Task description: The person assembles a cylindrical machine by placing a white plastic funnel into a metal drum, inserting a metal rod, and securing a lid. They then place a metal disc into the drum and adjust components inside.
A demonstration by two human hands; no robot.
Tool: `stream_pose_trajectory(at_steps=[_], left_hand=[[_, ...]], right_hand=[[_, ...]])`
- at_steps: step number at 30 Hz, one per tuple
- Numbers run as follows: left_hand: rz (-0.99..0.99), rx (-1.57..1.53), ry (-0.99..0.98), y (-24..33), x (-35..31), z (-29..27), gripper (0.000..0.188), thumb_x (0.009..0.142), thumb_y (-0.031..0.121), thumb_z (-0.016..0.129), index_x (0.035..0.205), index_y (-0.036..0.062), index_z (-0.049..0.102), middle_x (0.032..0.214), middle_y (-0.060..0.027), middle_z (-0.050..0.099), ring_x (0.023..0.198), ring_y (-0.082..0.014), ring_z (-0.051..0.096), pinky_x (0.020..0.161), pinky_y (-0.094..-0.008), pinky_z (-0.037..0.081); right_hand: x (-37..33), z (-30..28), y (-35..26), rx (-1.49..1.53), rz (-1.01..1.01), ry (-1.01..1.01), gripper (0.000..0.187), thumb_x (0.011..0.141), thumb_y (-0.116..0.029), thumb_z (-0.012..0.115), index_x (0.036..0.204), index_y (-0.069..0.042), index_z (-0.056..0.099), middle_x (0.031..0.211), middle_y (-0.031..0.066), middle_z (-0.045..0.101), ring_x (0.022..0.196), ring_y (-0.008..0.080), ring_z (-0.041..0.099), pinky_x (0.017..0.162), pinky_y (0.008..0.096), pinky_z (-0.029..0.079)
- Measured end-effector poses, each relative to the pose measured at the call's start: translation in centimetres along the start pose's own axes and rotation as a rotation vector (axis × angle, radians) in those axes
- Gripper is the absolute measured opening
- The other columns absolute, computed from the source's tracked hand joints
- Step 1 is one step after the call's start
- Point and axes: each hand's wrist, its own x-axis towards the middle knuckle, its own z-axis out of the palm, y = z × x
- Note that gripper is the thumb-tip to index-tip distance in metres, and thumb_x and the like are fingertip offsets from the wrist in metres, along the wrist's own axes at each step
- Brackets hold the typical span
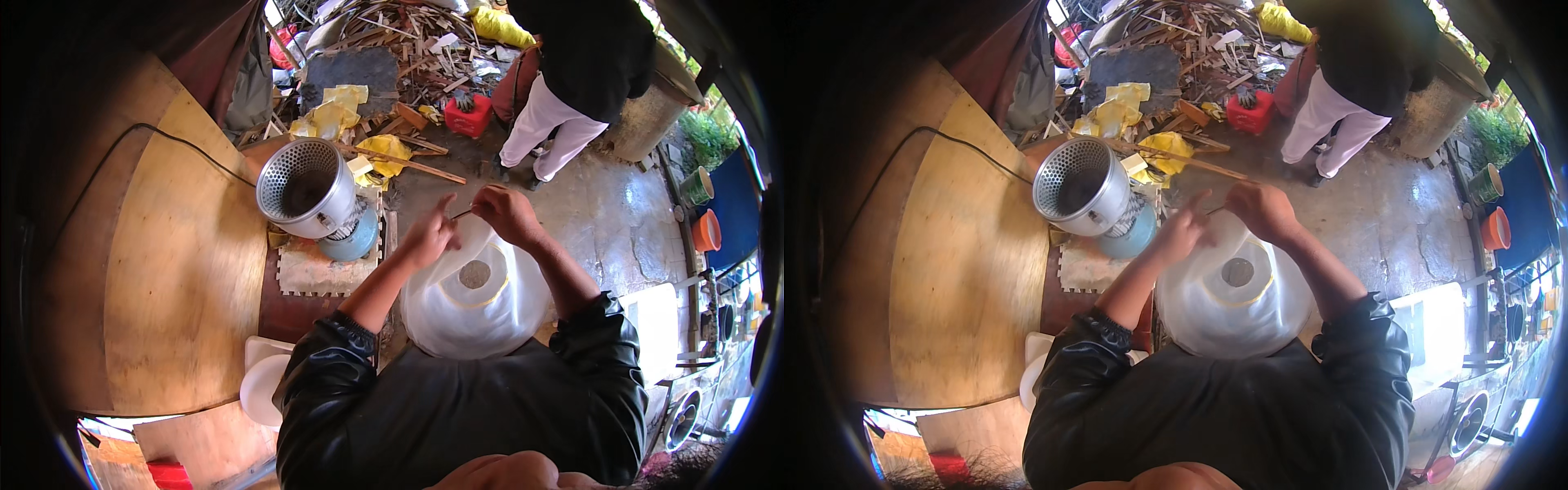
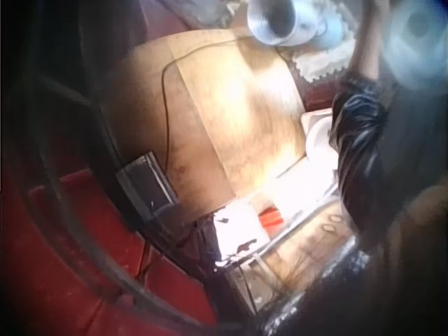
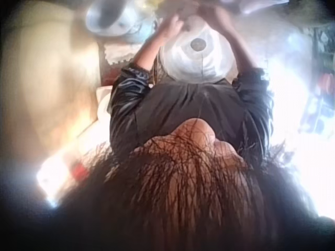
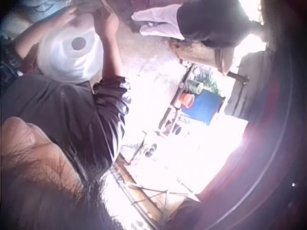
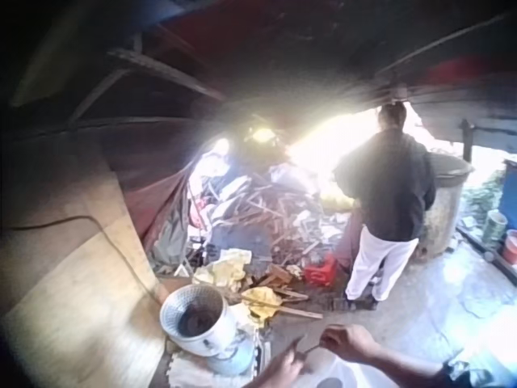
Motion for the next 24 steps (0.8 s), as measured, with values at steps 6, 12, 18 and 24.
stream_pose_trajectory(at_steps=[6,12,18,24], left_hand=[[-0.039,0.052,-0.112,-3.8,-2.7,-1.9,0.059,0.095,0.038,0.048,0.137,0.0004,0.032,0.117,-0.0227,0.056,0.111,-0.0299,0.055,0.092,-0.0333,0.042],[0.021,0.032,-0.072,1.7,5.9,-1.5,0.071,0.093,0.056,0.035,0.138,0.0002,0.032,0.142,-0.0202,0.034,0.133,-0.0267,0.033,0.108,-0.034,0.026],[-0.191,-0.372,-0.146,0.3,5.6,1.0,0.083,0.091,0.065,0.023,0.14,-0.0006,0.031,0.144,-0.0162,0.032,0.133,-0.0231,0.032,0.11,-0.0336,0.022],[-0.303,-0.625,-0.232,1.2,5.1,0.2,0.081,0.088,0.067,0.033,0.138,0.0033,0.033,0.109,-0.0127,0.058,0.098,-0.0163,0.057,0.084,-0.0302,0.045]], right_hand=[[0.4,0.4,-0.5,-0.012,0.009,-0.042,0.012,0.08,-0.016,0.064,0.083,-0.006,0.06,0.077,0.01,0.062,0.073,0.0277,0.062,0.065,0.0355,0.048],[1.1,1.0,-1.6,0.003,0.045,-0.097,0.014,0.082,-0.023,0.056,0.085,-0.009,0.061,0.083,0.0119,0.063,0.081,0.0331,0.061,0.069,0.0419,0.048],[0.6,0.6,-0.8,0.156,0.002,-0.118,0.018,0.08,-0.02,0.061,0.094,-0.009,0.063,0.084,0.0121,0.063,0.081,0.0305,0.062,0.072,0.0388,0.049],[-0.6,-2.1,0.0,0.665,0.182,-0.069,0.017,0.082,-0.013,0.063,0.094,-0.001,0.061,0.092,0.0049,0.061,0.089,0.0105,0.057,0.076,0.0287,0.048]])
